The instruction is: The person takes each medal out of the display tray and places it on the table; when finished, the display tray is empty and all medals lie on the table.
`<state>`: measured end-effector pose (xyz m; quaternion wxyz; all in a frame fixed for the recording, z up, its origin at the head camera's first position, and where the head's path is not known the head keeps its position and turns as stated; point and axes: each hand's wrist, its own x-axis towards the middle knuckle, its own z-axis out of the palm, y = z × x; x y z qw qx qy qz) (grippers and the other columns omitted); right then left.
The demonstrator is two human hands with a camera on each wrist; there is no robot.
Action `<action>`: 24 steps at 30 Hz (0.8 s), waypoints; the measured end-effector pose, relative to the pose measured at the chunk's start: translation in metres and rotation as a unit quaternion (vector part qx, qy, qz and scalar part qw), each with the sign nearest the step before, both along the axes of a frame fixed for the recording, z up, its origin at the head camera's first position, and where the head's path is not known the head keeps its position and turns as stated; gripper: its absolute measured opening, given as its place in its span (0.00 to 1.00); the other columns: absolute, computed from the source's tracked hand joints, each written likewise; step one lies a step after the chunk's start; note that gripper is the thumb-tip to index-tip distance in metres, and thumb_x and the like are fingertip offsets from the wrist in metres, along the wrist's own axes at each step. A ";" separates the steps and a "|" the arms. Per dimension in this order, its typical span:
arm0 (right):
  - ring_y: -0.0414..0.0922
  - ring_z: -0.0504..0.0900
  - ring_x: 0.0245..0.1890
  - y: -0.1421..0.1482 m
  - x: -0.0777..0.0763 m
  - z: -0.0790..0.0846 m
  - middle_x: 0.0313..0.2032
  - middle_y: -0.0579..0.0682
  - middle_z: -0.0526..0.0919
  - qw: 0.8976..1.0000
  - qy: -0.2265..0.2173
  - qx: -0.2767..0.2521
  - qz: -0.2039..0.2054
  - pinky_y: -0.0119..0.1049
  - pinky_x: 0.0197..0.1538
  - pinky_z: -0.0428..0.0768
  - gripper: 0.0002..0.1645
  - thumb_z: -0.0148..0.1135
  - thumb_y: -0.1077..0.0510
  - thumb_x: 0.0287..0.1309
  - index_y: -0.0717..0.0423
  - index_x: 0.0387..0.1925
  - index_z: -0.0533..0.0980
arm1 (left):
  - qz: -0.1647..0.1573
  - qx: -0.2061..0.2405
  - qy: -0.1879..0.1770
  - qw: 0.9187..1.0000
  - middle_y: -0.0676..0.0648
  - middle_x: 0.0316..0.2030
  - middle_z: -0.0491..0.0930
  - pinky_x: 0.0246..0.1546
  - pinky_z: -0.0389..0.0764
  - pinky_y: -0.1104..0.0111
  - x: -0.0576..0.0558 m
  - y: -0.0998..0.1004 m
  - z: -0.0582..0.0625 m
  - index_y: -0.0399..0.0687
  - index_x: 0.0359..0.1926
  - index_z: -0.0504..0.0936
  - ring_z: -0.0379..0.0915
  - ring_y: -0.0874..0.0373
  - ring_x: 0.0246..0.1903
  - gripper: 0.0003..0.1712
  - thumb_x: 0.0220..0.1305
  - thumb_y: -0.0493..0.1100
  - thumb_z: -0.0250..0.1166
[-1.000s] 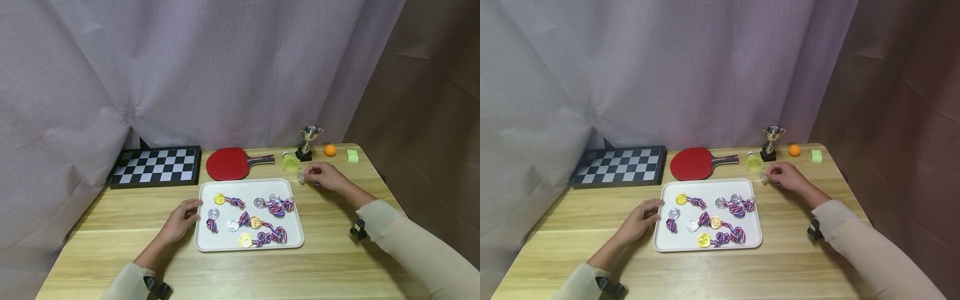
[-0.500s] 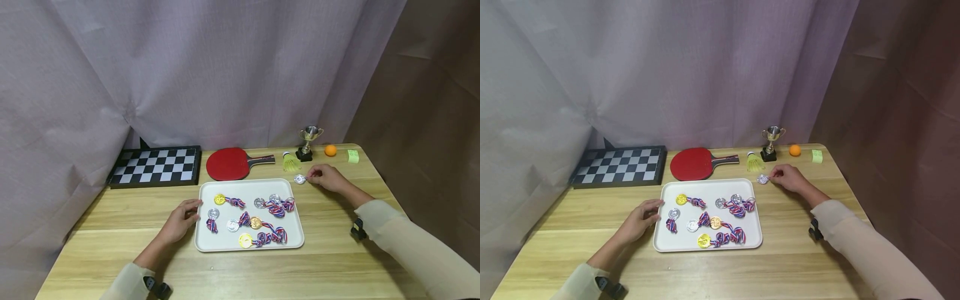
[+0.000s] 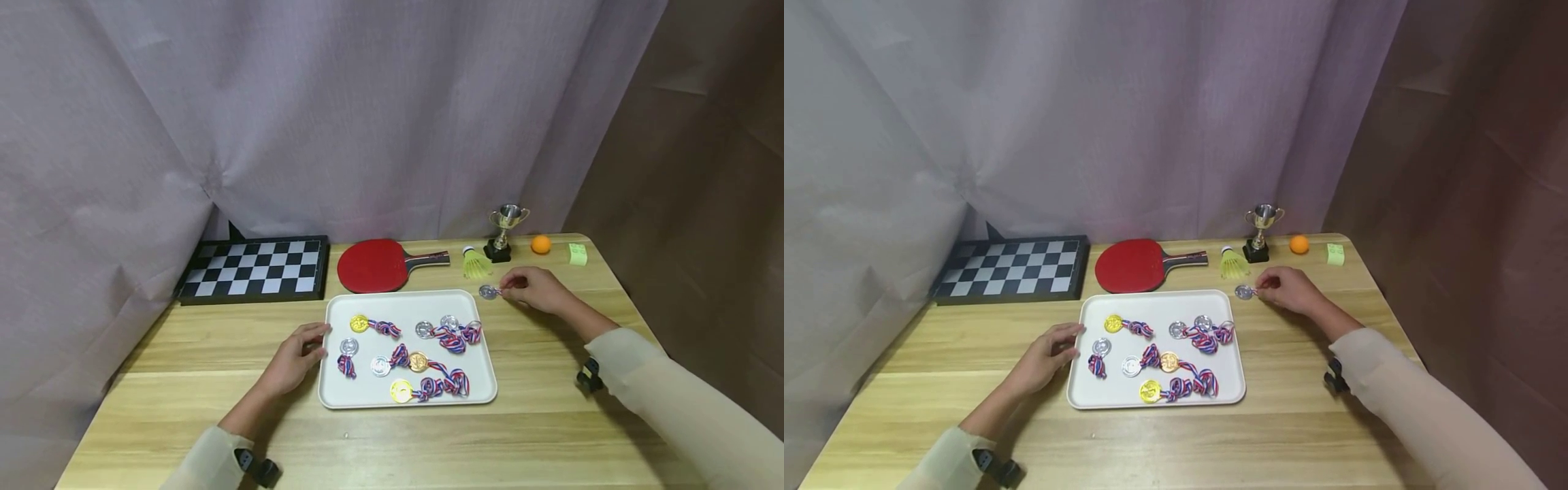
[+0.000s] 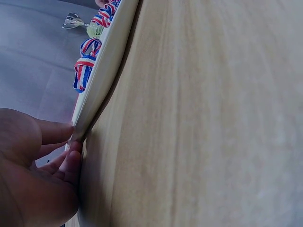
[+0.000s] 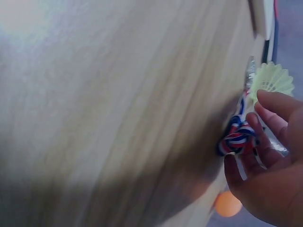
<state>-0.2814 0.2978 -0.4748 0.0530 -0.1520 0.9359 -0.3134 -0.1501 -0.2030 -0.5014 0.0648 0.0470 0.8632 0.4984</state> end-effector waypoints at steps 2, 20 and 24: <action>0.55 0.84 0.45 -0.003 0.004 0.005 0.42 0.58 0.86 1.000 0.010 -0.002 -0.001 0.48 0.50 0.82 0.10 0.70 0.60 0.64 0.62 0.44 0.83 | -0.001 0.001 0.002 1.000 0.37 0.68 0.71 0.62 0.79 0.53 0.000 0.000 0.000 0.34 0.68 0.75 0.74 0.44 0.59 0.26 0.70 0.27 0.62; 0.55 0.84 0.51 -0.089 0.055 0.023 0.49 0.57 0.87 0.997 -0.010 -0.043 0.067 0.55 0.57 0.82 0.18 0.68 0.56 0.67 0.62 0.53 0.83 | -0.002 0.001 0.009 1.000 0.37 0.68 0.71 0.60 0.80 0.56 -0.001 0.000 -0.002 0.33 0.67 0.76 0.75 0.45 0.58 0.26 0.69 0.26 0.62; 0.54 0.83 0.52 -0.112 0.062 0.017 0.50 0.55 0.87 0.996 -0.008 -0.038 0.083 0.54 0.58 0.82 0.22 0.70 0.53 0.65 0.60 0.55 0.82 | -0.001 -0.002 0.007 1.000 0.37 0.68 0.71 0.59 0.80 0.56 -0.001 0.000 -0.003 0.34 0.68 0.76 0.74 0.45 0.58 0.26 0.69 0.26 0.62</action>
